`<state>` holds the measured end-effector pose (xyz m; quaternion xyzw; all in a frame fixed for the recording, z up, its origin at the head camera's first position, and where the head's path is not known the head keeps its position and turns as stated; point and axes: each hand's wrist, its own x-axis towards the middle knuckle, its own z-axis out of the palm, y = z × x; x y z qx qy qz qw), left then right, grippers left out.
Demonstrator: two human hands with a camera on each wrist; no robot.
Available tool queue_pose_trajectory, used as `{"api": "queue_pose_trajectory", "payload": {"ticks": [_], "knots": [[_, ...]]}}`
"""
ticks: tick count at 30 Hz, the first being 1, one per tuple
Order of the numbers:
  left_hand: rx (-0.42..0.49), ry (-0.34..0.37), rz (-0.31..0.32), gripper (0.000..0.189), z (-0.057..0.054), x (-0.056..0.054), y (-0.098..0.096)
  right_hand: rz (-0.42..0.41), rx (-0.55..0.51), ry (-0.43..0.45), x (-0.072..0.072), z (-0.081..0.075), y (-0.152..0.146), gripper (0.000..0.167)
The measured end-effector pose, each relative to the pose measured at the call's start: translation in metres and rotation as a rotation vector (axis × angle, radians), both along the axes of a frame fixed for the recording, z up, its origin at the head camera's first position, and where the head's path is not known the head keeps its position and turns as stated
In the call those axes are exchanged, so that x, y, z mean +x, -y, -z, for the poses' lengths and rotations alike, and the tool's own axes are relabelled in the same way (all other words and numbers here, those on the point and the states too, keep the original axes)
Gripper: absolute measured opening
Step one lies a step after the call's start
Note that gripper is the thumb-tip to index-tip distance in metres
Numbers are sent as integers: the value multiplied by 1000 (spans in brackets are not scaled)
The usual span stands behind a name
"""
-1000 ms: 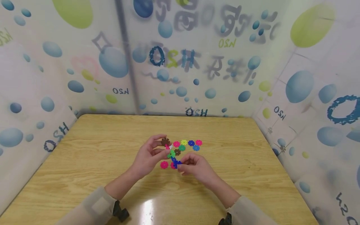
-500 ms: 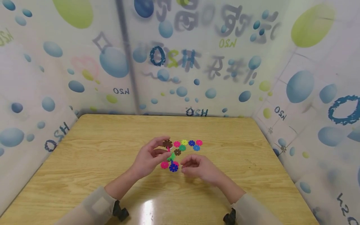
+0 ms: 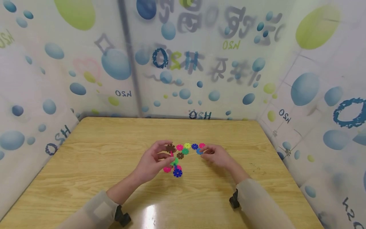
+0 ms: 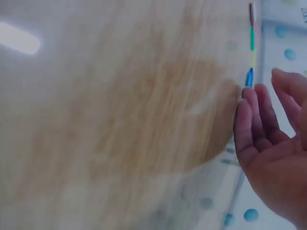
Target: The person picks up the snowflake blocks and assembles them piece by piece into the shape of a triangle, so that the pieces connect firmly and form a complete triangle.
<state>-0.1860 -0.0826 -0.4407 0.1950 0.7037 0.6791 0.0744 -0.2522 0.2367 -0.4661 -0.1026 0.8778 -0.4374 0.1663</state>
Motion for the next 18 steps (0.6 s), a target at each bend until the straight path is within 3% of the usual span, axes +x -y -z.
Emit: {"api": "queue_pose_trajectory", "payload": {"ticks": [8,14,18], "knots": [[-21,7,3,57,-1,2,-2,-53,140,-22,-8,5,1,36],[-52,-23,7,57,1,1,-4,-108,109,-32,-7,8,-1,30],[-65,-35,14,56,2,0,-5,-60,70,4,-7,7,-5,38]]}}
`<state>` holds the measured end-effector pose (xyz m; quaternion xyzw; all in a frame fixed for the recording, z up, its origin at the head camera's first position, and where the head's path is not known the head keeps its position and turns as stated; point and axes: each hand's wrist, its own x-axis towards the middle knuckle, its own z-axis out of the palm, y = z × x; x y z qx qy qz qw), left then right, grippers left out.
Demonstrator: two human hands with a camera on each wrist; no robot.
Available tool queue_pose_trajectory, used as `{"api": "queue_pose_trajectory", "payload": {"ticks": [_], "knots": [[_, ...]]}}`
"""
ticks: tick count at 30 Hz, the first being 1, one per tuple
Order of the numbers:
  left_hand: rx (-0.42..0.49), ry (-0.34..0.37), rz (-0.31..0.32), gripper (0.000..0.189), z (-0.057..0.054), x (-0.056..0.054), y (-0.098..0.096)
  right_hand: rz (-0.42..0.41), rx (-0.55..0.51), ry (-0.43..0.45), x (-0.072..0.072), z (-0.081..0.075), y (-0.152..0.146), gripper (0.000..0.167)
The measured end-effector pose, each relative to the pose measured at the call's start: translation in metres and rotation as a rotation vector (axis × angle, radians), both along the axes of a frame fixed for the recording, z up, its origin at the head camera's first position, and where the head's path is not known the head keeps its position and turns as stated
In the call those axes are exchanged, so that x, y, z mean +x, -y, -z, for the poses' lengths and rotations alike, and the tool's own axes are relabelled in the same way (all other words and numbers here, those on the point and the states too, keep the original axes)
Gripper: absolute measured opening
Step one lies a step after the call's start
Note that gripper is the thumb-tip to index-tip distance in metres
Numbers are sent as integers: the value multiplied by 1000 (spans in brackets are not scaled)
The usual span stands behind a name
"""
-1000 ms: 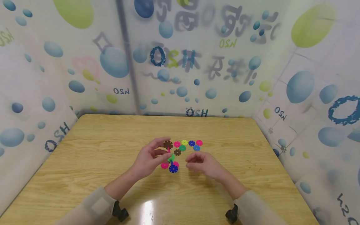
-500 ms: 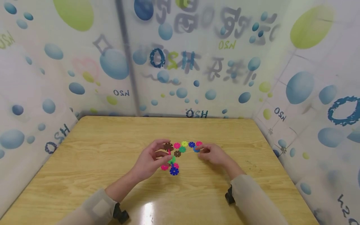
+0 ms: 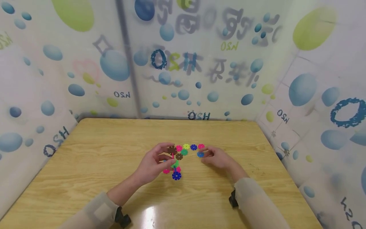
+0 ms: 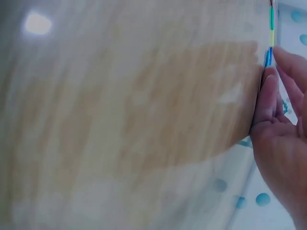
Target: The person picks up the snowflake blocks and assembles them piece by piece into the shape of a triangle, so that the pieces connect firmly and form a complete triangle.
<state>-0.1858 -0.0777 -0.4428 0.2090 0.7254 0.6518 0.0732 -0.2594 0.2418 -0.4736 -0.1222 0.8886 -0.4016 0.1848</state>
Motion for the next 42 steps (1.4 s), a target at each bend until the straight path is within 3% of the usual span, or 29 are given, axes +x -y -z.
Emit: {"api": "queue_pose_trajectory", "payload": {"ticks": [3,10,13,26,35,38,42], "knots": [[-5,0,2,56,0,0,0,47,-12,1,0,0,1,41],[-5,-28,8,54,2,1,-2,80,7,-26,2,0,9,24],[-16,-27,13,54,2,1,-3,97,6,-20,4,-2,11,25],[25,9,47,54,2,2,-4,77,-3,-19,9,-2,14,28],[-45,-6,21,53,2,3,-1,74,47,-85,29,-3,19,22],[-54,12,11,52,2,3,0,56,1,-71,35,-9,24,22],[-53,41,6,53,1,3,2,73,-179,-6,43,-22,32,32]]}}
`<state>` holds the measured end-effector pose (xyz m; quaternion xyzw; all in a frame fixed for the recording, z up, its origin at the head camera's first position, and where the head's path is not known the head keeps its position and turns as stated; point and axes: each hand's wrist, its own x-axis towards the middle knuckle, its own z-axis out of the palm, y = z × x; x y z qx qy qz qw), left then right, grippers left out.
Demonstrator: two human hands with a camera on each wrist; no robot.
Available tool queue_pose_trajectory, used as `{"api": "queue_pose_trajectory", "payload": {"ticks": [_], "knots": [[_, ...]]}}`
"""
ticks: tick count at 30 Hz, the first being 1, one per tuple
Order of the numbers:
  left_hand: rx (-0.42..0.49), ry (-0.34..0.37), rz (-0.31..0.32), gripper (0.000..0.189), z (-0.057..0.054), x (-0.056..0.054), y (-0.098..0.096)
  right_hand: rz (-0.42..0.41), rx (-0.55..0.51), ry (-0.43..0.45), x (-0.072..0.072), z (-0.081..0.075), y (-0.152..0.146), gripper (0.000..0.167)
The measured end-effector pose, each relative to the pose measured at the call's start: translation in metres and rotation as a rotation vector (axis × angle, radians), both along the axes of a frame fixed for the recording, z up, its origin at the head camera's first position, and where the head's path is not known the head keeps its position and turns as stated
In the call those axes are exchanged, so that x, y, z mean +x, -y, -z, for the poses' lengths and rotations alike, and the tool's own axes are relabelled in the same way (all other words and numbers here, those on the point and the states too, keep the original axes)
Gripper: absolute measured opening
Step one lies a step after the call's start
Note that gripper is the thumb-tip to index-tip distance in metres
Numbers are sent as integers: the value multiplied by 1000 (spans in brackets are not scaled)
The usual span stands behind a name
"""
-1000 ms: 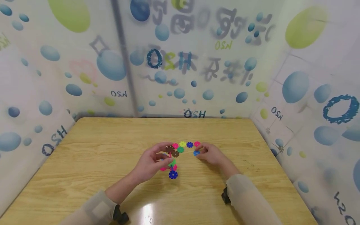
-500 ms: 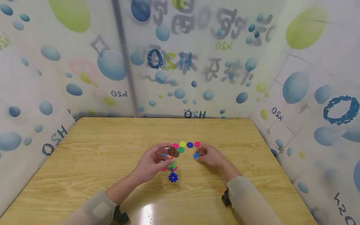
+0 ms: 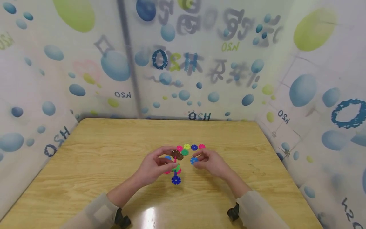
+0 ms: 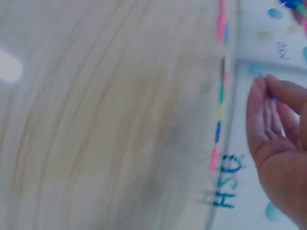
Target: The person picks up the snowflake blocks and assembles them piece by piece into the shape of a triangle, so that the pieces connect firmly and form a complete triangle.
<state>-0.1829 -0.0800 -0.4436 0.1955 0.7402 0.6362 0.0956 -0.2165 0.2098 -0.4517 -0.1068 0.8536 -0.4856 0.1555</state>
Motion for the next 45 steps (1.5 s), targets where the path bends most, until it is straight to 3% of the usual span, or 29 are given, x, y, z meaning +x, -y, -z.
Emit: {"api": "queue_pose_trajectory", "payload": {"ticks": [6,12,27,39,45], "knots": [[9,-6,16,53,-1,-1,0,8,-225,96,14,-21,10,48],[6,-5,17,52,-2,-1,-1,-18,-338,92,22,-33,15,48],[22,-18,27,52,-3,0,-2,12,-421,77,24,-31,21,44],[20,-47,32,53,-1,1,-2,34,-474,138,26,-27,25,48],[1,-67,3,38,1,1,-1,55,-482,158,28,-26,28,49]]}}
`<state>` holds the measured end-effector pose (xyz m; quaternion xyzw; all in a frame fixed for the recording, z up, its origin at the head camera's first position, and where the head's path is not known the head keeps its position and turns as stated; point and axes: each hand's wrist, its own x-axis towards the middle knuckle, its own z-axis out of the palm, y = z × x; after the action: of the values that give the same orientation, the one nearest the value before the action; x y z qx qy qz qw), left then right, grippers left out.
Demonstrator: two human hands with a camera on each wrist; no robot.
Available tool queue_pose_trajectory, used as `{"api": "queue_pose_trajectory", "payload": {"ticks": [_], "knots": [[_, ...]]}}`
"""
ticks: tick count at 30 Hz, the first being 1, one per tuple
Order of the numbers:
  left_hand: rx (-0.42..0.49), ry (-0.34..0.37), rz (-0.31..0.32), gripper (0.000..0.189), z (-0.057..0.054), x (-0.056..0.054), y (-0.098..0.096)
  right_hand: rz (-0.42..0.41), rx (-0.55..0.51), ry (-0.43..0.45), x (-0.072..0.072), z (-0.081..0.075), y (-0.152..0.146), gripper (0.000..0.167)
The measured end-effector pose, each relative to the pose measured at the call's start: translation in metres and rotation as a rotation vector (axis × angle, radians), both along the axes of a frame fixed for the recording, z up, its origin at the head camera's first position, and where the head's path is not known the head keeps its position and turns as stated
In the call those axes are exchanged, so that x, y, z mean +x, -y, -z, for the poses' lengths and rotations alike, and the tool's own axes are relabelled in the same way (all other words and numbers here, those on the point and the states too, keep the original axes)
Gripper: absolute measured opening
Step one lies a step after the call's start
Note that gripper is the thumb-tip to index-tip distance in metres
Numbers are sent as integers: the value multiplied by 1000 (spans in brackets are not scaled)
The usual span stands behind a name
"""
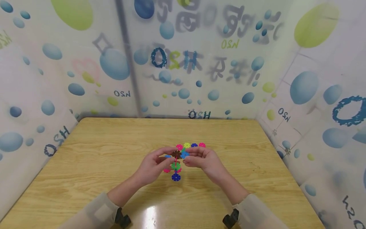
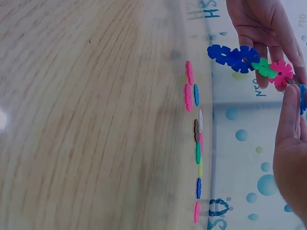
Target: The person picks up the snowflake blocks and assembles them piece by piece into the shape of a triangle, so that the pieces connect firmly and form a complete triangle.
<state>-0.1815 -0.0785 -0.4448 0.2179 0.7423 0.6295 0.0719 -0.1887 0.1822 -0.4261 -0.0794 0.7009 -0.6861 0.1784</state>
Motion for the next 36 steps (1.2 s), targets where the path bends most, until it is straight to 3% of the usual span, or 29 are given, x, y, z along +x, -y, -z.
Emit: {"api": "queue_pose_trajectory", "payload": {"ticks": [10,18,25,36], "knots": [[13,-14,-76,14,-3,-1,-3,1,7,-13,6,-6,7,47],[-58,-186,-117,10,-5,0,-2,47,25,-45,13,-10,12,41],[-77,-199,-113,11,-5,2,-1,62,61,-40,16,-12,12,34],[-54,-304,-94,11,-3,3,-3,102,29,34,20,-11,15,25]]}}
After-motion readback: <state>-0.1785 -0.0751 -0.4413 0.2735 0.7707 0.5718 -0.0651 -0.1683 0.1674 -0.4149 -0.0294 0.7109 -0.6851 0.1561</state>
